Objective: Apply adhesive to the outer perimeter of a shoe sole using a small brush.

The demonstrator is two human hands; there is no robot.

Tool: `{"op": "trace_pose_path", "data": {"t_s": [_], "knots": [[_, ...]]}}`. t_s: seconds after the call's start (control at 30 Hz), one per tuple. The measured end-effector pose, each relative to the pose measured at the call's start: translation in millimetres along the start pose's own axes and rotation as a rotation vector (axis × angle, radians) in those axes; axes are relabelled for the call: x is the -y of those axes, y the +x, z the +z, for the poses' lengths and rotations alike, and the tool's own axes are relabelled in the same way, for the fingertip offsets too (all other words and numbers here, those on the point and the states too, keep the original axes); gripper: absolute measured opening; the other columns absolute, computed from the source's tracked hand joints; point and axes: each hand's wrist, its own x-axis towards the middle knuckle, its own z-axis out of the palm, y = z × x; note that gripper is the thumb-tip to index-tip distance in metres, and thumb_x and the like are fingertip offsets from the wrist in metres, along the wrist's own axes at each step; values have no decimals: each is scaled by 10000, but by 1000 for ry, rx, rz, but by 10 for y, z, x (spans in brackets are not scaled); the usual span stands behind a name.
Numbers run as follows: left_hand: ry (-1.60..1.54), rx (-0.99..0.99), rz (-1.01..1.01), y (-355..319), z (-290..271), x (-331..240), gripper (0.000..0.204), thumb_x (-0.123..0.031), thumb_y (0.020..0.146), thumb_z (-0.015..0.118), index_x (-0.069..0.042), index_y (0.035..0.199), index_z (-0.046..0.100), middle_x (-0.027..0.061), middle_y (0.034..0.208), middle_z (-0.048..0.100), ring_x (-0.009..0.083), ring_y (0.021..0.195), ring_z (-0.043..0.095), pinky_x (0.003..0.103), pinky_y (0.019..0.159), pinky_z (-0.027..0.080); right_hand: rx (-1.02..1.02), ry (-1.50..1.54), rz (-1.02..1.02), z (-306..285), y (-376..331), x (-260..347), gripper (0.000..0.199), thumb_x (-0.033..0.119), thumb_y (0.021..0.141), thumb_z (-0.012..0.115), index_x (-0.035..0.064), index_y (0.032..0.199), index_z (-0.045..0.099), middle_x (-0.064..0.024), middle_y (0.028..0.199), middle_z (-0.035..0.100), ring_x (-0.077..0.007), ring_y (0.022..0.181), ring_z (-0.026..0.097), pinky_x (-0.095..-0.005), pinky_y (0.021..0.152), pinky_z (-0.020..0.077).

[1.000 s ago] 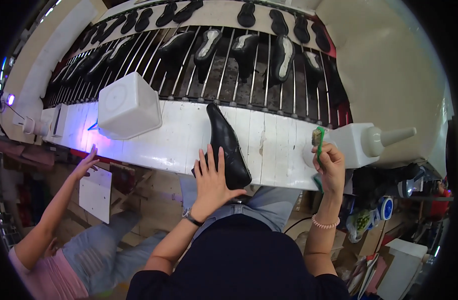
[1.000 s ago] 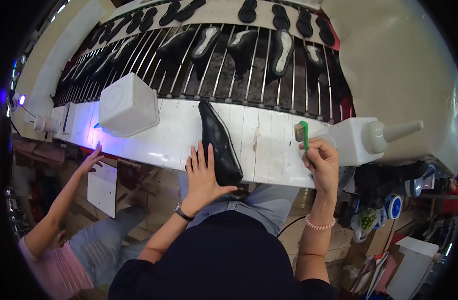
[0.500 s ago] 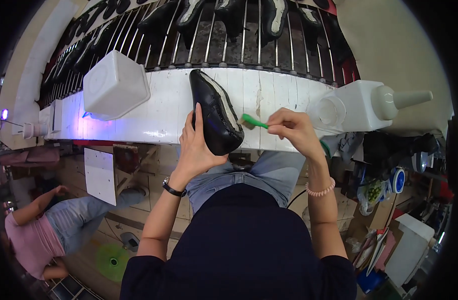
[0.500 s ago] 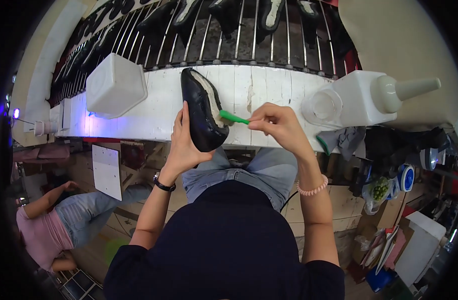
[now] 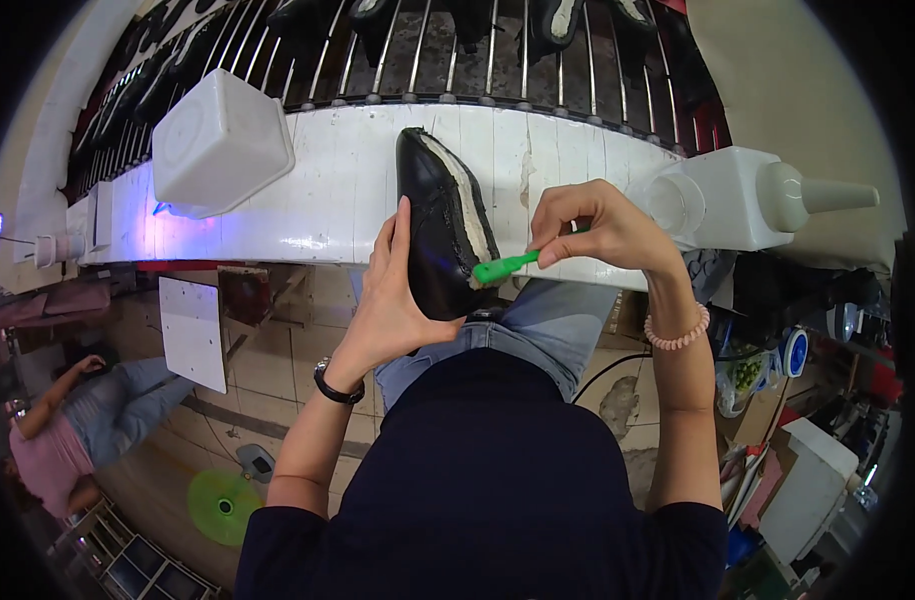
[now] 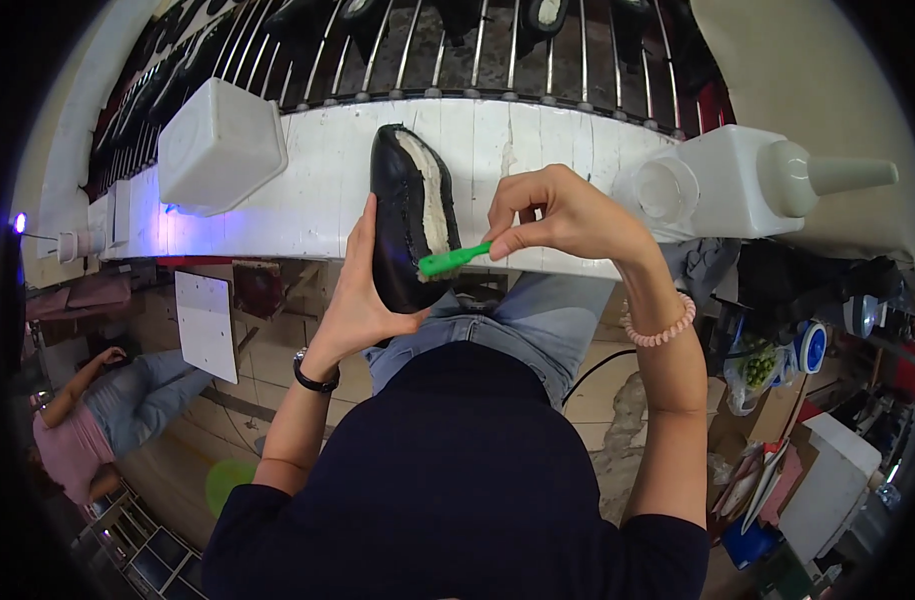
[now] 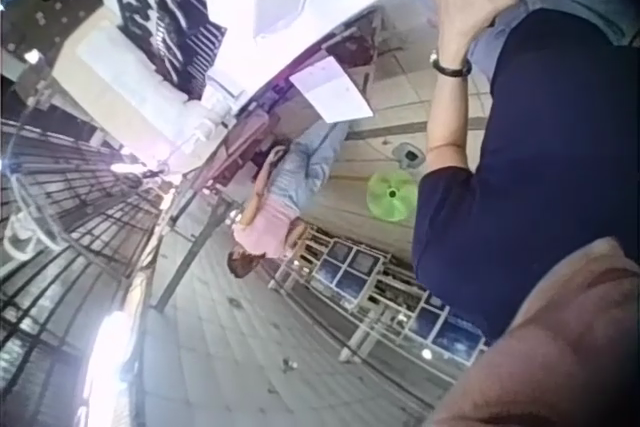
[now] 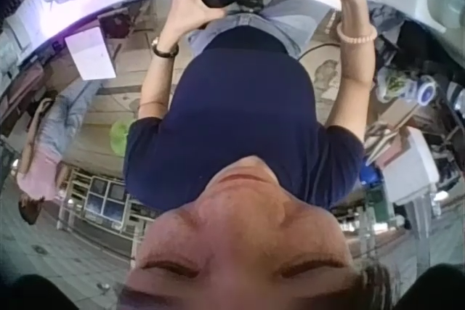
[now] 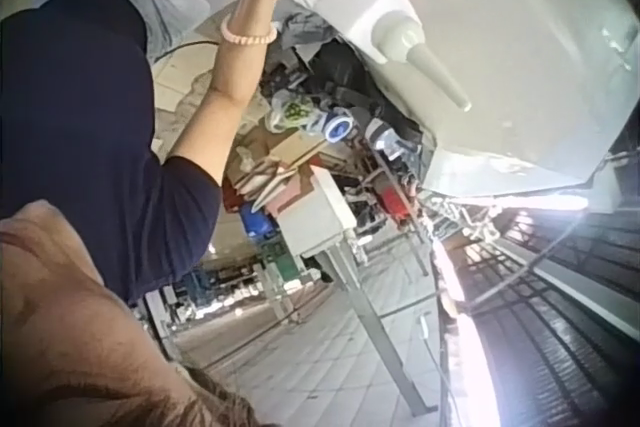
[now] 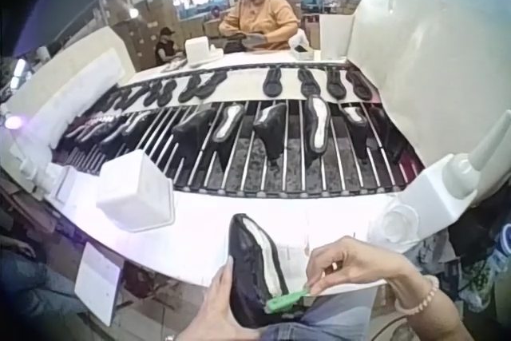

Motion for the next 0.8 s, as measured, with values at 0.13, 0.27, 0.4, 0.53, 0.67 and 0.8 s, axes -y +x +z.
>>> {"op": "trace_pose_path", "data": {"t_s": [0.13, 0.27, 0.4, 0.53, 0.67, 0.8], "knots": [[18, 1, 6, 11, 16, -26, 1286, -288, 543, 828, -53, 1535, 43, 299, 1436, 277, 474, 1302, 372, 508, 1048, 370, -255, -107, 106, 69, 140, -219, 181, 188, 776, 795, 26, 782, 713, -9, 691, 643, -83, 646, 526, -255, 581, 393], [57, 13, -19, 7, 15, -37, 1286, -286, 543, 827, -64, 1537, 42, 296, 1441, 272, 474, 1306, 366, 512, 1057, 356, -319, -66, 134, 86, 261, -225, 180, 196, 774, 795, 37, 771, 711, 3, 676, 626, -72, 632, 500, -245, 569, 388], [17, 23, -39, -14, -2, -10, 1296, -281, 532, 827, -81, 1541, 38, 295, 1449, 261, 472, 1313, 359, 511, 1062, 350, -162, -62, 80, 23, 150, -109, 133, 107, 765, 794, 23, 771, 690, 0, 778, 639, -78, 697, 511, -231, 619, 374], [51, 48, -21, -18, -9, -6, 1300, -270, 528, 827, -90, 1543, 35, 291, 1456, 254, 470, 1321, 351, 505, 1064, 353, 42, 9, 2, -71, 98, -30, 146, 130, 747, 808, 30, 780, 707, 1, 748, 638, -91, 696, 536, -248, 619, 400], [-47, 39, -32, -1, -27, -35, 1292, -233, 536, 824, -90, 1542, 27, 282, 1461, 252, 452, 1335, 343, 489, 1081, 344, -51, -21, 31, -94, 276, -87, 159, 171, 751, 813, 51, 797, 719, 14, 721, 647, -71, 657, 530, -237, 570, 382], [-183, 52, -50, 10, -91, -47, 1281, -184, 547, 815, -77, 1541, 13, 262, 1457, 270, 416, 1348, 336, 464, 1106, 323, 0, 2, 78, -101, 297, 82, 147, 95, 752, 805, 4, 803, 701, -14, 800, 633, -90, 710, 546, -234, 616, 410]]}}
